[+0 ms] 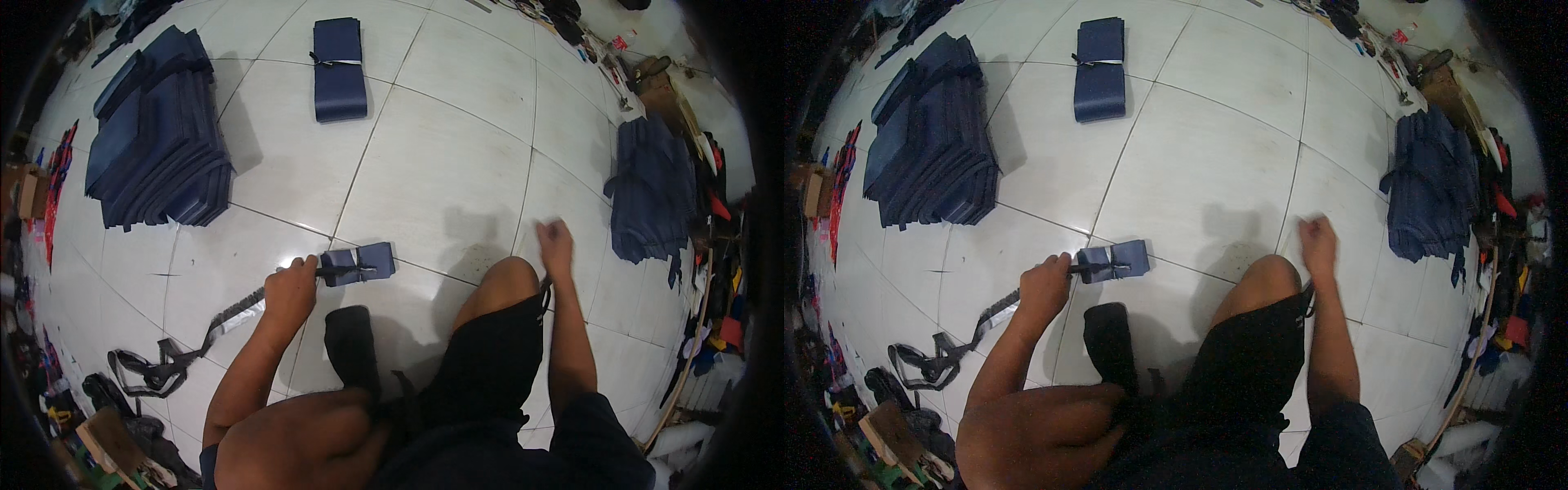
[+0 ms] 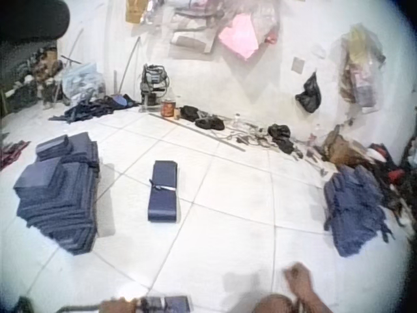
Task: The person sorts through blue fabric pieces and ties them into bundles using strips of dark fabric, then stacks the bundles on a pile.
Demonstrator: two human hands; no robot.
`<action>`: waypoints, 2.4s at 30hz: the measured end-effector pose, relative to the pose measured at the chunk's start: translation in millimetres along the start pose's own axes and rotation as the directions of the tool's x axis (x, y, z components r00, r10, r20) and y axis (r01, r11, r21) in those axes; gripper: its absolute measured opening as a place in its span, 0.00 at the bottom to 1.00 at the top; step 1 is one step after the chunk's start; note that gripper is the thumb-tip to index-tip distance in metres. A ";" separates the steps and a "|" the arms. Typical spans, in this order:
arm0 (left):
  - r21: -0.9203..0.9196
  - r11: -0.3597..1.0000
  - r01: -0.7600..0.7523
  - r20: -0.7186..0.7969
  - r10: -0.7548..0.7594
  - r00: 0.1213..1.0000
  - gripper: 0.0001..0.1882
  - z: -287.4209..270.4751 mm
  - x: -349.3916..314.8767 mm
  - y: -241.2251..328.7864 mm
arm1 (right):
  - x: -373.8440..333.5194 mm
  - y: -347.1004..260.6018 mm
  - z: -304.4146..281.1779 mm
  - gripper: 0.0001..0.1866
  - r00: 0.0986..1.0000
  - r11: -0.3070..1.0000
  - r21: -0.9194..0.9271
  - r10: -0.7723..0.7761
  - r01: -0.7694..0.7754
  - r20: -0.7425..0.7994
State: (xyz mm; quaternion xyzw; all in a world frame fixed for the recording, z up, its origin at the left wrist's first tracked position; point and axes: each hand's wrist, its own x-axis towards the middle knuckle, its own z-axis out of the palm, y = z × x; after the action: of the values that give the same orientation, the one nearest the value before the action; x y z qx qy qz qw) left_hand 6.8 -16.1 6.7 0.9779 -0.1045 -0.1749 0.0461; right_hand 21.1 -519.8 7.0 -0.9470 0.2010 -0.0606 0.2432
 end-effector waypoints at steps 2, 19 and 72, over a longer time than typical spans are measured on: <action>0.021 0.999 0.050 -0.050 -0.049 0.998 0.06 5.9 1.7 -3.7 | -26.9 111.6 -23.6 0.22 0.973 0.935 -0.317 0.203 -0.160 0.108; 0.056 0.988 0.146 -0.223 -0.130 0.966 0.08 -51.8 -9.1 -20.0 | -69.5 194.4 -32.0 0.13 0.737 0.656 0.384 0.421 -0.650 0.529; -0.433 0.866 -0.251 -0.342 0.099 0.934 0.46 -118.3 239.6 -4.8 | -9.4 -60.2 112.5 0.23 0.927 0.981 -0.032 -0.172 0.193 0.333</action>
State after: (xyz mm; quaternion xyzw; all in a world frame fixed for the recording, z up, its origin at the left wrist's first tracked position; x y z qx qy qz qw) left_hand 269.0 -58.0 37.0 0.9387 -0.1398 -0.0349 0.3130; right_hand 57.5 -418.7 -62.3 -0.9656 0.0706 0.0825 0.2362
